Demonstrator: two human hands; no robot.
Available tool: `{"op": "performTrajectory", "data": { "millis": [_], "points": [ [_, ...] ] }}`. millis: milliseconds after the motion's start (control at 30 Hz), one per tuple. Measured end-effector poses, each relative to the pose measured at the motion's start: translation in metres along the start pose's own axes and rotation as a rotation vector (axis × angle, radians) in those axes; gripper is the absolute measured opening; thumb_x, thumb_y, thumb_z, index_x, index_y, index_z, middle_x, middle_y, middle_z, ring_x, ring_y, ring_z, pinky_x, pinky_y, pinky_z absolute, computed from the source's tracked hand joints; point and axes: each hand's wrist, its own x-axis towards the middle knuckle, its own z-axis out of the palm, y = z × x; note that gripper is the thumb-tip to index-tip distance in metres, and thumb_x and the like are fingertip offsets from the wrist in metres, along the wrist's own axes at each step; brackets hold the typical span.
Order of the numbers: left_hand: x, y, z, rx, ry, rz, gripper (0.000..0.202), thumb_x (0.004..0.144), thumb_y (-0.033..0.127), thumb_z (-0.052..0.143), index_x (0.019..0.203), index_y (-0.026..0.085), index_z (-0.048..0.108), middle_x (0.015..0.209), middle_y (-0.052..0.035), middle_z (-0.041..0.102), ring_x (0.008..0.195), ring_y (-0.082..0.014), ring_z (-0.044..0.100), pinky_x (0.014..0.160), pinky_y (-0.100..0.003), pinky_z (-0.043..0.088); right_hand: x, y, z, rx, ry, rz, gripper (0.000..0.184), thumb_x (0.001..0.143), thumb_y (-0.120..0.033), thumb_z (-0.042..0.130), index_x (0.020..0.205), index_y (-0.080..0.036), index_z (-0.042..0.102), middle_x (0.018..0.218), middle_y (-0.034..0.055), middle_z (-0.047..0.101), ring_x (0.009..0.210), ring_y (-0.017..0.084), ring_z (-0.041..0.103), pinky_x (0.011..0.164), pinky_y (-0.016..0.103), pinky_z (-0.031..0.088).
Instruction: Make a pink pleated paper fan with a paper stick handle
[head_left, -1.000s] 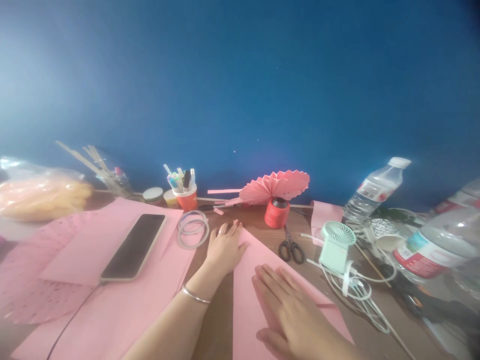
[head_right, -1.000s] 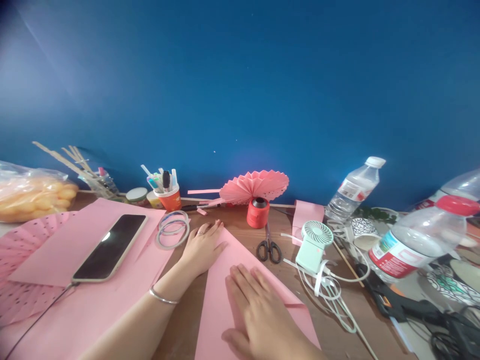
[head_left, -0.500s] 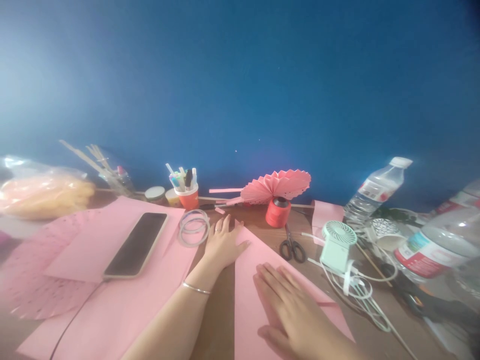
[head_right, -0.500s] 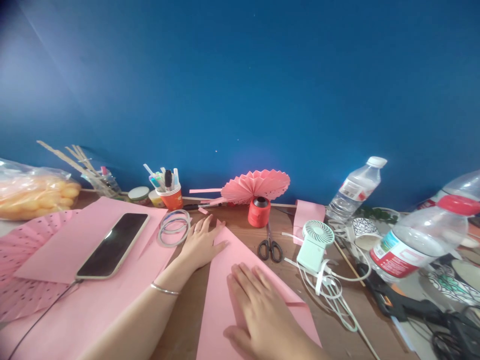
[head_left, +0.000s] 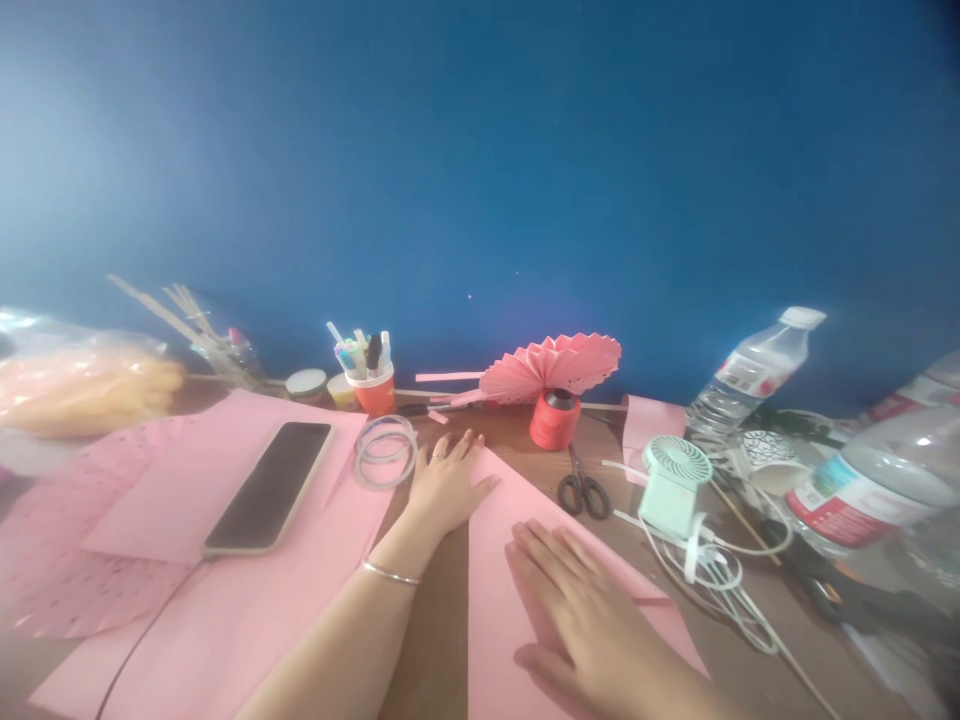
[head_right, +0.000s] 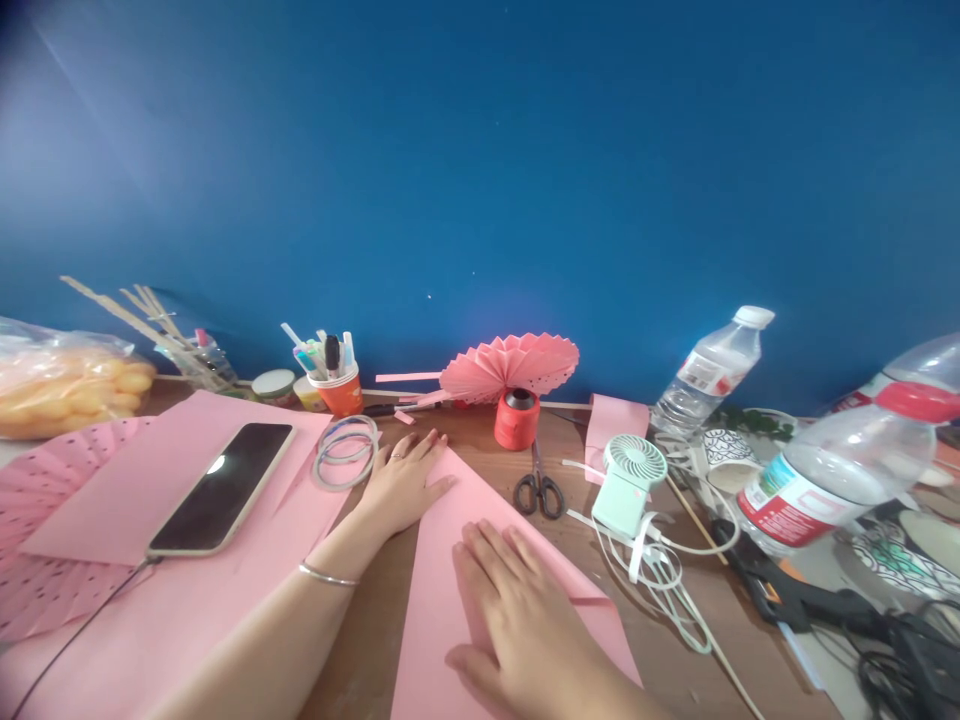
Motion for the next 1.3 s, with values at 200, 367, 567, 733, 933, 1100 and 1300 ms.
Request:
{"op": "performTrajectory", "data": {
  "millis": [200, 367, 567, 733, 933, 1100, 1300],
  "points": [
    [-0.001, 0.002, -0.001, 0.006, 0.034, -0.005, 0.065, 0.079, 0.06, 0.034, 0.132, 0.024, 0.033, 0.14, -0.0026, 0.032, 0.126, -0.0302, 0.026, 0.1, -0.051, 0.015, 0.0, 0.0, -0.001, 0.025, -0.003, -0.021, 0.061, 0.082, -0.056, 0.04, 0.136, -0.036, 0.021, 0.147, 0.0008, 0.004, 0.133, 0.028, 0.009, 0.107, 0.048, 0.007],
    [0.0, 0.005, -0.002, 0.027, 0.023, -0.013, 0.06, 0.08, 0.057, 0.036, 0.13, 0.026, 0.036, 0.14, -0.0015, 0.033, 0.124, -0.0296, 0.027, 0.098, -0.049, 0.021, 0.0, -0.001, -0.002, 0.031, -0.014, -0.011, 0.059, 0.083, -0.057, 0.038, 0.136, -0.038, 0.021, 0.147, 0.0007, 0.004, 0.133, 0.028, 0.008, 0.107, 0.049, 0.006],
    [-0.001, 0.006, -0.002, 0.063, 0.038, -0.031, 0.057, 0.08, 0.056, 0.037, 0.129, 0.027, 0.037, 0.139, -0.0024, 0.034, 0.119, -0.0303, 0.031, 0.096, -0.048, 0.023, -0.001, -0.002, -0.002, 0.03, -0.014, -0.012, 0.06, 0.083, -0.057, 0.038, 0.136, -0.037, 0.02, 0.147, 0.0012, 0.003, 0.133, 0.027, 0.008, 0.107, 0.048, 0.006],
    [-0.002, 0.007, -0.004, 0.056, 0.034, -0.037, 0.056, 0.081, 0.056, 0.036, 0.13, 0.028, 0.036, 0.135, -0.0048, 0.038, 0.119, -0.0296, 0.031, 0.095, -0.046, 0.024, -0.001, -0.002, -0.003, 0.029, -0.019, -0.017, 0.061, 0.082, -0.057, 0.039, 0.137, -0.037, 0.019, 0.147, 0.0008, 0.003, 0.133, 0.027, 0.007, 0.107, 0.048, 0.005],
    [-0.004, 0.011, -0.011, 0.078, 0.049, -0.074, 0.056, 0.08, 0.056, 0.039, 0.129, 0.029, 0.037, 0.126, -0.0083, 0.041, 0.113, -0.0293, 0.035, 0.094, -0.044, 0.024, -0.001, 0.0, -0.001, 0.033, -0.015, -0.028, 0.062, 0.081, -0.058, 0.04, 0.136, -0.037, 0.02, 0.147, 0.0004, 0.002, 0.133, 0.028, 0.008, 0.107, 0.048, 0.006],
    [-0.007, 0.016, -0.012, 0.097, 0.074, -0.079, 0.054, 0.08, 0.053, 0.041, 0.127, 0.026, 0.04, 0.121, -0.0095, 0.044, 0.108, -0.0297, 0.038, 0.09, -0.045, 0.028, 0.001, 0.0, -0.002, 0.03, -0.014, -0.039, 0.062, 0.081, -0.059, 0.038, 0.137, -0.036, 0.02, 0.147, 0.0017, 0.005, 0.133, 0.029, 0.009, 0.106, 0.05, 0.008],
    [-0.005, 0.012, -0.009, 0.068, 0.061, -0.098, 0.059, 0.079, 0.058, 0.037, 0.129, 0.027, 0.038, 0.125, -0.0096, 0.042, 0.113, -0.0303, 0.035, 0.095, -0.047, 0.022, 0.0, 0.0, -0.002, 0.022, -0.012, -0.047, 0.062, 0.082, -0.058, 0.038, 0.137, -0.036, 0.019, 0.147, 0.0018, 0.004, 0.133, 0.029, 0.008, 0.106, 0.05, 0.008]
  ]
}}
